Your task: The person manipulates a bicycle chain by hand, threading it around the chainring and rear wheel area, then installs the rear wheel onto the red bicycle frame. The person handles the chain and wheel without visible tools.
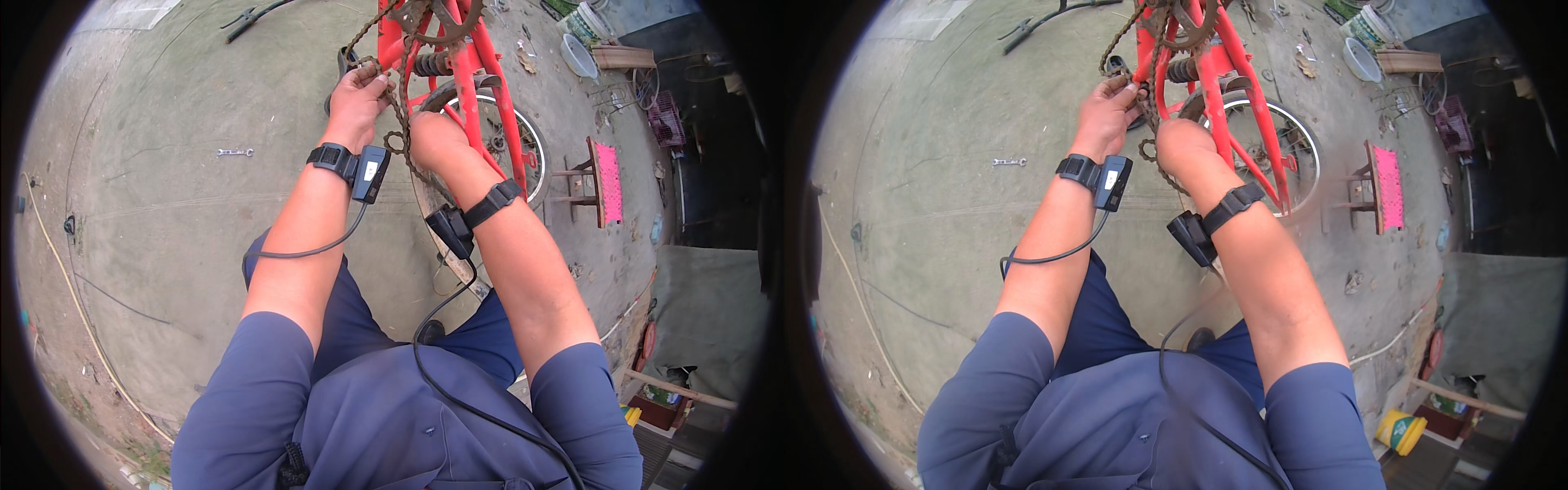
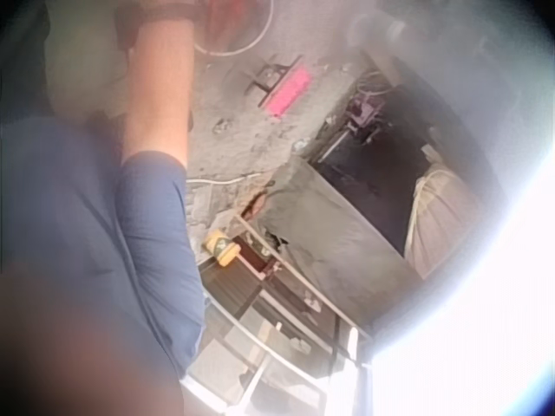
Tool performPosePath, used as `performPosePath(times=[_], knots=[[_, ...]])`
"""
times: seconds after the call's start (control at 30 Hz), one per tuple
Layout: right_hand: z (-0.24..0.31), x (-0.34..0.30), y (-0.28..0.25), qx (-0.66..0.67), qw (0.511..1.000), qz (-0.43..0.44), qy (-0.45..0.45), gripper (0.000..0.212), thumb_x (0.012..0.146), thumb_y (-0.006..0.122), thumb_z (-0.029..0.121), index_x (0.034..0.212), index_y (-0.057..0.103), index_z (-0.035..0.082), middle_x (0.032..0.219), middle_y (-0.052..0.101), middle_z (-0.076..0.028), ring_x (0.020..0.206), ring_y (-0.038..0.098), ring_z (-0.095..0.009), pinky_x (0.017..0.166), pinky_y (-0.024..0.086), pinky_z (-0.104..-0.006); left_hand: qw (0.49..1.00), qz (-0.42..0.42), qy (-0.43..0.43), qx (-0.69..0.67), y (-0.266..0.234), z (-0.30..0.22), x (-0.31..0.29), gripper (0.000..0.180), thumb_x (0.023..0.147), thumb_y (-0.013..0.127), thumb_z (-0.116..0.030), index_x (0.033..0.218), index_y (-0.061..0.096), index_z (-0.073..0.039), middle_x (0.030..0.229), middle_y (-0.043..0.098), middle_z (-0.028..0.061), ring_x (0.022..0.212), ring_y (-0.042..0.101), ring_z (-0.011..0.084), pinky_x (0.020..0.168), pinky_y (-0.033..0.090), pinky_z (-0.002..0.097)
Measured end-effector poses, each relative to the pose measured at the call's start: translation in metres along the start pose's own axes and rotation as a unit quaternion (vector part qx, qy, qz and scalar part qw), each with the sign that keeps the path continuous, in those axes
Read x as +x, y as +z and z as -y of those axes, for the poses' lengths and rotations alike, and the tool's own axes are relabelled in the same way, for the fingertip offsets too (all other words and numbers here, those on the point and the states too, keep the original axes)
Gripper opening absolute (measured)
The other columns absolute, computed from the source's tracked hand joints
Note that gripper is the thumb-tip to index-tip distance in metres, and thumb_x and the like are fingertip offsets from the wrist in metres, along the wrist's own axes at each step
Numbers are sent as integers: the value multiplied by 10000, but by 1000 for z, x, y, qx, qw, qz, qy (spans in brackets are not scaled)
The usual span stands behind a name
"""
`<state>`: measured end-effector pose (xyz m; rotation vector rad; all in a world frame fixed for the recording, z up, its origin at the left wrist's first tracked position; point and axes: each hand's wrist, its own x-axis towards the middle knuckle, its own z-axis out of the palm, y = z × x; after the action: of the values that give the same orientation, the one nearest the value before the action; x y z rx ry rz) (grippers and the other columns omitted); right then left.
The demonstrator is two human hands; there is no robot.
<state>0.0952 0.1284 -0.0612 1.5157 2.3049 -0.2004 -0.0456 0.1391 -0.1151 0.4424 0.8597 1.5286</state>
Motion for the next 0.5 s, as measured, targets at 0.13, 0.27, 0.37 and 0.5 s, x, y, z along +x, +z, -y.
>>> performPosePath(times=[0.13, 0.27, 0.37, 0.5], knots=[[0, 3, -2, 53, 997, -44, 21, 264, 862, 568, 30, 1112, 644, -6, 1100, 704, -227, 1022, 696, -367, 853, 567, -453, 996, 28, -59, 53, 1, 6, -5, 405, 972, 641, -57, 1334, 496, 49, 1143, 635, 115, 987, 657, 206, 861, 572, 358], [2, 4, -5, 88, 993, -55, 63, 324, 867, 576, 39, 1189, 595, 11, 1121, 695, -229, 1033, 690, -368, 856, 561, -459, 987, 72, -64, 132, 0, 11, -10, 330, 942, 657, -28, 1247, 572, 65, 1091, 673, 113, 962, 666, 196, 847, 559, 325], [4, 2, -8, 120, 987, -63, 90, 333, 873, 573, 50, 1204, 587, 11, 1109, 698, -231, 1050, 685, -369, 868, 555, -462, 963, 106, -28, 246, -3, 10, -14, 260, 907, 683, -11, 1155, 640, 54, 1037, 698, 84, 943, 657, 158, 852, 536, 294], [7, 0, -9, 157, 977, -72, 123, 371, 871, 557, 43, 1240, 597, 38, 1117, 699, -240, 1080, 676, -376, 901, 545, -470, 827, 102, 180, 523, -15, 13, -39, 206, 794, 734, -36, 998, 710, -22, 1057, 675, 156, 1036, 642, 317, 901, 514, 396]])
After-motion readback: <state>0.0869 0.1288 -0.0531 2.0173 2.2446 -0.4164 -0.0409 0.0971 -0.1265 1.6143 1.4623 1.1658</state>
